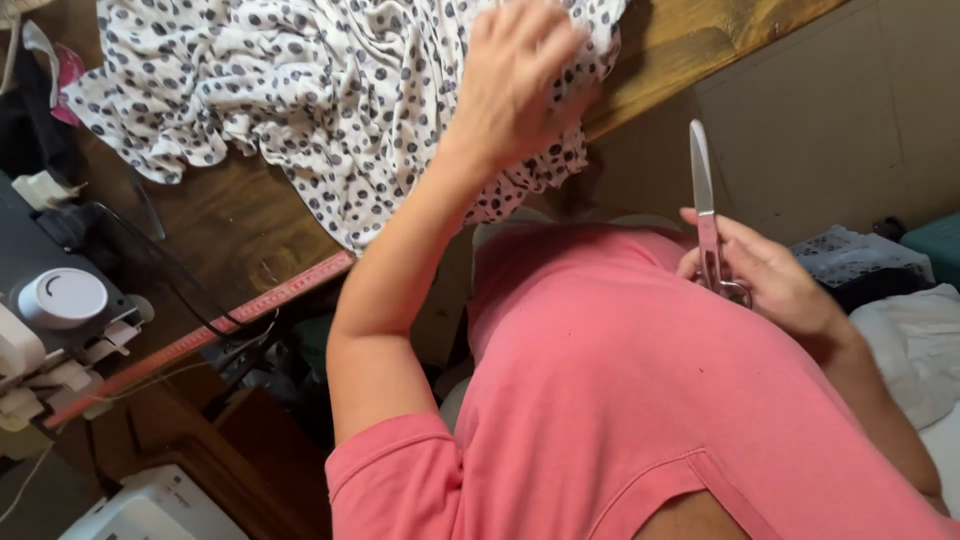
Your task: The person uses scissors to cut a piece of white fabric with black polka dots on a wooden table. They hold the fabric with one hand and cut along the edge with the other, occasionally adjusting the fabric's position.
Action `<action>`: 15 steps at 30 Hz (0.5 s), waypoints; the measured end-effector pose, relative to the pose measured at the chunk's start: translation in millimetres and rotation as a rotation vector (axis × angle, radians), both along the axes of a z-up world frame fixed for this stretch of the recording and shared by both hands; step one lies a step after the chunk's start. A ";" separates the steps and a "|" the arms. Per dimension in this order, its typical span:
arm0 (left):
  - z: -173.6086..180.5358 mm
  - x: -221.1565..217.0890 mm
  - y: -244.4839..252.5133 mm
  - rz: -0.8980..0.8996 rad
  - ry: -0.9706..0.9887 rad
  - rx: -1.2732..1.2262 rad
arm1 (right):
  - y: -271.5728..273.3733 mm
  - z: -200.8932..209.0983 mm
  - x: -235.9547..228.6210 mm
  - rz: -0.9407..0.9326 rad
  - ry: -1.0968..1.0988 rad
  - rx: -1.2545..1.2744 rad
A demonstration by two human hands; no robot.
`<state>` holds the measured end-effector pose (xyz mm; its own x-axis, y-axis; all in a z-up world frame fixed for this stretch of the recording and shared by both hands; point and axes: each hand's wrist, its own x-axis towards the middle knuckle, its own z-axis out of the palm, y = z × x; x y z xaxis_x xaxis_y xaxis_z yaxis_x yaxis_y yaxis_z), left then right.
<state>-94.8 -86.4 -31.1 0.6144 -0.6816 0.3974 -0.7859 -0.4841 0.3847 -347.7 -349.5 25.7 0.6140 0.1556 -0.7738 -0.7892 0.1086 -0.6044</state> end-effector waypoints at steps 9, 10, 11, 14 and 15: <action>27.1 7.9 42.6 -0.317 0.278 -0.010 | 25.1 11.0 11.0 -0.129 0.047 0.036; 33.2 18.6 38.2 -0.377 0.344 -0.037 | 31.0 -1.3 2.4 -0.195 -0.052 0.025; 30.4 30.4 24.7 -0.393 0.345 -0.034 | 35.0 -5.3 1.0 -0.212 -0.052 0.025; 6.8 55.5 -15.5 -0.421 0.329 0.120 | 57.7 -25.2 -16.6 -0.124 -0.140 0.032; -9.2 60.7 -28.3 -0.544 0.230 0.139 | 69.6 -37.6 -26.3 -0.237 -0.177 -0.026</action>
